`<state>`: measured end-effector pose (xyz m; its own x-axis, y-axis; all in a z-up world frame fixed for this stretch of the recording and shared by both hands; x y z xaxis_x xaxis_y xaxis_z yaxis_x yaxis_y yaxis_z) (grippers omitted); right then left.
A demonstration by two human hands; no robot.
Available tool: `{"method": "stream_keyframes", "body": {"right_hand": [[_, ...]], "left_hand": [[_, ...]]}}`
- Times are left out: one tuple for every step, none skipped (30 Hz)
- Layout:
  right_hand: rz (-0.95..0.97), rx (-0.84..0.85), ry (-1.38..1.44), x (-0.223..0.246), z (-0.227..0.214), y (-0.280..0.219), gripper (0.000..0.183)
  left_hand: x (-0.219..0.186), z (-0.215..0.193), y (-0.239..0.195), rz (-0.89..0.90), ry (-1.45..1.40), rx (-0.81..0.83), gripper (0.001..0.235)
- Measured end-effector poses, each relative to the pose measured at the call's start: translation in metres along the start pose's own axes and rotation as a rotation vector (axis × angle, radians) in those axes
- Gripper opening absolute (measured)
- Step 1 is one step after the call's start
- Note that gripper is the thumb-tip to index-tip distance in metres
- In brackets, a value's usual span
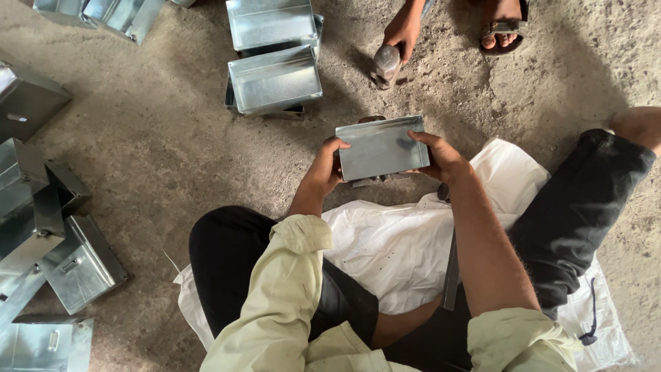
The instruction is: The person uses a hammer to flatten or shape the edges and sides of metal boxes, handling them one by one while sitting on the ground.
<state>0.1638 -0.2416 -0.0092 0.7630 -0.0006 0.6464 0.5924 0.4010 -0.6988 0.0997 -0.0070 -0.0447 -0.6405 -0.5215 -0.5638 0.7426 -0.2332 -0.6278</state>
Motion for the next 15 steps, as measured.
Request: {"method": "stream_keyframes", "body": {"right_hand": [[0.002, -0.002, 0.003, 0.0, 0.001, -0.001, 0.081], [0.009, -0.016, -0.013, 0.0, 0.001, -0.002, 0.081], [0.015, -0.029, -0.028, 0.001, 0.002, -0.003, 0.082], [0.021, -0.044, -0.042, 0.002, 0.003, -0.006, 0.082], [-0.011, -0.06, -0.048, 0.007, 0.001, -0.011, 0.082], [-0.041, -0.075, -0.054, 0.01, -0.005, -0.019, 0.081], [-0.072, -0.09, -0.061, 0.01, -0.01, -0.028, 0.081], [-0.181, -0.221, -0.218, 0.015, -0.026, -0.043, 0.08], [-0.288, -0.355, -0.375, 0.015, -0.044, -0.068, 0.08], [-0.299, -0.596, -0.722, 0.008, -0.063, -0.097, 0.079], [-0.302, -0.838, -1.069, -0.004, -0.071, -0.126, 0.078], [-0.353, -0.833, -1.132, -0.039, -0.073, -0.159, 0.071], [-0.112, -0.857, -1.251, -0.085, -0.083, -0.171, 0.089], [0.01, -0.799, -1.284, -0.129, -0.083, -0.179, 0.098], [0.133, -0.74, -1.311, -0.167, -0.082, -0.179, 0.109]], "left_hand": [[0.0, 0.0, 0.0, -0.003, -0.003, 0.002, 0.069], [0.0, 0.001, 0.0, -0.006, -0.006, 0.004, 0.07], [-0.001, 0.002, -0.002, -0.01, -0.009, 0.007, 0.072], [-0.003, 0.003, -0.004, -0.02, 0.016, -0.002, 0.078], [-0.005, 0.005, -0.008, -0.031, 0.04, -0.01, 0.084], [-0.007, 0.006, -0.014, -0.043, 0.063, -0.02, 0.09], [-0.012, 0.003, -0.023, -0.04, 0.121, -0.074, 0.097], [-0.02, -0.002, -0.032, -0.034, 0.181, -0.124, 0.105], [-0.029, -0.007, -0.041, -0.028, 0.24, -0.175, 0.114], [-0.041, -0.009, -0.046, 0.02, 0.267, -0.208, 0.114], [-0.053, -0.012, -0.051, 0.068, 0.293, -0.242, 0.114], [-0.058, -0.017, -0.056, 0.105, 0.316, -0.278, 0.115], [-0.063, -0.019, -0.059, 0.156, 0.328, -0.294, 0.107], [-0.071, -0.02, -0.059, 0.207, 0.342, -0.308, 0.1], [-0.076, -0.02, -0.061, 0.259, 0.356, -0.323, 0.093]]}}
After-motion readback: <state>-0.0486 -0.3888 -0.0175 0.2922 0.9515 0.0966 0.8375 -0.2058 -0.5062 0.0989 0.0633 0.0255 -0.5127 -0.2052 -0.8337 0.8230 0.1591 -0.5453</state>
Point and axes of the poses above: each hand's wrist, its own y-axis towards the middle knuckle, its own z-axis out of the palm, x = y × z, the point moved 9 cm from there along y, towards the middle knuckle, and after that the axes turned 5 degrees about x, right-handed, at the moved point
